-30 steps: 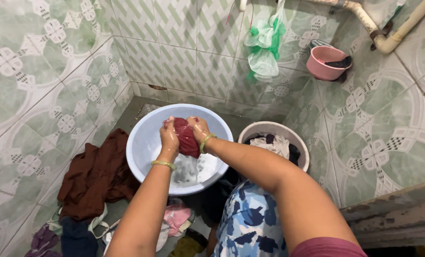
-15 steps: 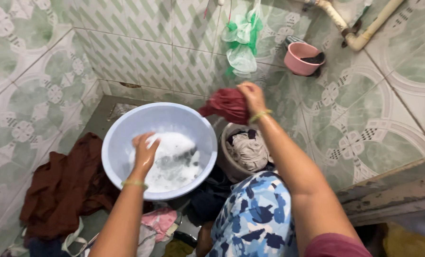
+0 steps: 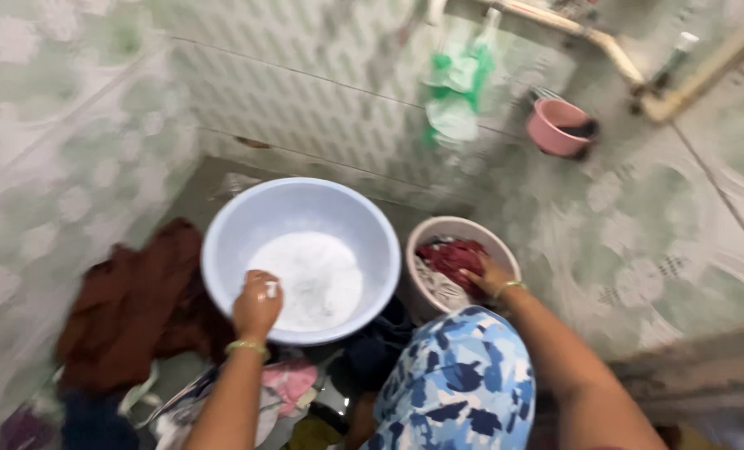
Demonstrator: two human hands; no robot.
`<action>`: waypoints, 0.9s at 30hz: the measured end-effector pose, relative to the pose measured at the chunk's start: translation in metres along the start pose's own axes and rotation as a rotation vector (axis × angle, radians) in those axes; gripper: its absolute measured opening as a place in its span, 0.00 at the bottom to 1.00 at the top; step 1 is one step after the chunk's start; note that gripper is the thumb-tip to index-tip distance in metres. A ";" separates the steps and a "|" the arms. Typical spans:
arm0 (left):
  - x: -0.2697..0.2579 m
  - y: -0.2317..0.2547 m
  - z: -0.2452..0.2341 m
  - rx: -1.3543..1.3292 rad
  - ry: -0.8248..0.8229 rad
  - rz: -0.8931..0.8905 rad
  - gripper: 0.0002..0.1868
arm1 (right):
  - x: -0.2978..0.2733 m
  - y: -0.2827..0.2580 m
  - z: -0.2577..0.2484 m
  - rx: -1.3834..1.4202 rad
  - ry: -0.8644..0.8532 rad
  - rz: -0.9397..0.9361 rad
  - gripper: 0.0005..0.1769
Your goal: The person washes various clothes by hand in a white basin filled with soapy water. They scrub and rinse items including a white cloth, dark pants, a yellow shirt, and a brown cloth, then transfer them to a pink bucket.
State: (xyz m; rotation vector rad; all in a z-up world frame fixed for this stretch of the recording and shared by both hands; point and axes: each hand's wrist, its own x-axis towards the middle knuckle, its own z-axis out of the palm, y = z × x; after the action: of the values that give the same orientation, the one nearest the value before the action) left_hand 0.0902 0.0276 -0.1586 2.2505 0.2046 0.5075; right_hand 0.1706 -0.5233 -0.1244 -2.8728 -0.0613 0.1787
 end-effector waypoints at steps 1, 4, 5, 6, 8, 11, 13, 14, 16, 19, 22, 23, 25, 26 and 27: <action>-0.001 -0.007 0.003 0.069 -0.004 0.030 0.04 | 0.011 -0.008 -0.012 -0.086 -0.131 0.090 0.51; -0.005 -0.025 0.010 0.047 0.056 0.159 0.07 | 0.042 -0.044 -0.043 -0.642 -0.491 0.057 0.38; -0.006 -0.026 0.012 0.099 0.021 0.156 0.08 | 0.048 -0.059 -0.051 -0.683 -0.492 0.019 0.37; -0.008 -0.026 0.012 0.323 -0.032 0.170 0.08 | 0.056 -0.080 -0.056 -0.726 -0.490 -0.019 0.38; -0.012 -0.023 0.007 0.467 -0.102 0.178 0.10 | 0.072 -0.129 -0.056 -0.495 -0.382 -0.381 0.29; -0.027 -0.021 -0.016 0.266 0.000 0.240 0.12 | 0.061 -0.189 -0.061 -0.332 -0.346 -0.456 0.31; -0.036 -0.025 -0.029 0.170 0.078 0.269 0.13 | 0.050 -0.233 -0.040 -0.342 -0.371 -0.390 0.34; -0.040 -0.032 -0.037 0.137 0.101 0.270 0.14 | 0.046 -0.247 -0.027 -0.368 -0.386 -0.368 0.35; -0.048 -0.047 -0.042 0.069 0.169 0.296 0.18 | 0.041 -0.247 -0.004 -0.411 -0.423 -0.434 0.36; -0.070 -0.090 -0.032 0.051 0.295 0.237 0.26 | 0.049 -0.236 0.034 -0.487 -0.528 -0.579 0.38; -0.082 -0.136 -0.008 0.201 0.309 -0.121 0.29 | 0.064 -0.230 0.050 -0.511 -0.619 -0.497 0.38; -0.092 -0.149 -0.001 0.247 0.260 -0.309 0.30 | 0.067 -0.228 0.050 -0.475 -0.626 -0.501 0.37; -0.107 -0.171 0.005 0.270 0.115 -0.578 0.31 | 0.073 -0.228 0.053 -0.454 -0.611 -0.512 0.36; -0.114 -0.180 0.003 0.246 0.019 -0.657 0.32 | 0.077 -0.229 0.054 -0.469 -0.589 -0.520 0.36; -0.121 -0.188 -0.001 0.223 -0.078 -0.735 0.32 | 0.081 -0.231 0.054 -0.484 -0.566 -0.530 0.36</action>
State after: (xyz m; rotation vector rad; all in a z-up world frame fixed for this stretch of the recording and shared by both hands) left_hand -0.0172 0.1162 -0.3334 2.1943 1.0377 -0.0008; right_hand 0.2382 -0.2820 -0.1251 -3.0173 -1.0856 0.9670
